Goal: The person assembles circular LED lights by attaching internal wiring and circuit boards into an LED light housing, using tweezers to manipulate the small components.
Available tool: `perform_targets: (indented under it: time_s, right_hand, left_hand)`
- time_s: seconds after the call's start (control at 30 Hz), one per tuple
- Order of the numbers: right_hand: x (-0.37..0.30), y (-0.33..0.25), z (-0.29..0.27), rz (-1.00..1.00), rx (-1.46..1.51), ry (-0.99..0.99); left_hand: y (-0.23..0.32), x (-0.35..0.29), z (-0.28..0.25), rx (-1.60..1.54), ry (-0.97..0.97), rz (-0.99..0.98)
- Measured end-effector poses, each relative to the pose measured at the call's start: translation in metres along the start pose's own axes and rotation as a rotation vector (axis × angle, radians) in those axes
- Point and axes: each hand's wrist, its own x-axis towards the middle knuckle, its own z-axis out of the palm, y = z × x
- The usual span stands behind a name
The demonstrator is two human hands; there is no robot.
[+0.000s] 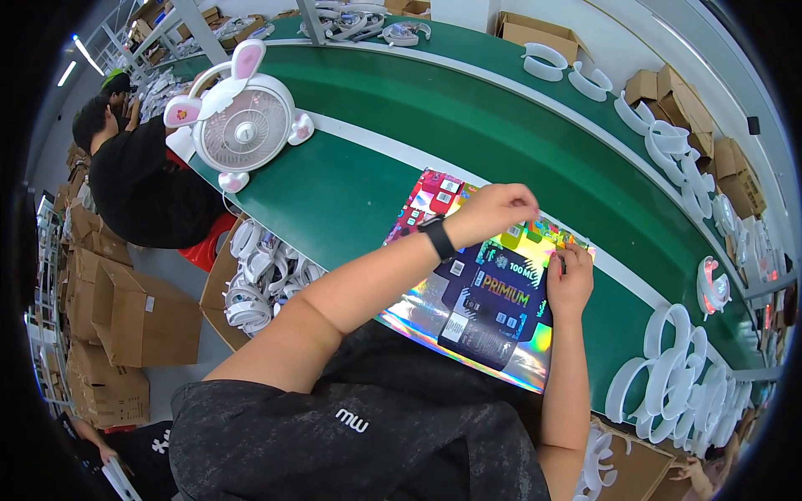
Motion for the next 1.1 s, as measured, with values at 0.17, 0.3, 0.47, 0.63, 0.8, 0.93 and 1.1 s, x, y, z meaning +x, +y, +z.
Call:
perform_targets:
  time_s: [0.17, 0.3, 0.47, 0.63, 0.8, 0.93, 1.1]
  right_hand:
    - [-0.002, -0.001, -0.001, 0.012, 0.004, -0.007]
    - [-0.002, -0.001, -0.001, -0.004, -0.042, -0.007]
    - [0.003, 0.001, -0.01, 0.026, 0.044, -0.077]
    - [-0.015, 0.0, -0.051, 0.042, 0.151, -0.276]
    - [-0.046, -0.004, -0.099, -0.068, -0.12, -0.158]
    - [-0.057, 0.034, -0.147, 0.035, -0.559, 0.144]
    - [-0.079, 0.11, -0.188, 0.413, -0.821, 0.098]
  left_hand:
    - [-0.07, 0.003, 0.009, -0.26, 0.191, -0.203]
    - [-0.072, 0.001, 0.005, -0.002, 0.074, -0.075]
    - [-0.064, 0.002, 0.001, -0.021, 0.072, -0.169]
    - [-0.076, 0.007, 0.002, -0.062, 0.055, -0.143]
    - [-0.075, 0.002, -0.001, -0.029, 0.083, -0.149]
    - [-0.066, 0.003, -0.001, 0.063, 0.117, -0.091]
    - [-0.069, 0.003, 0.003, 0.019, 0.121, -0.094]
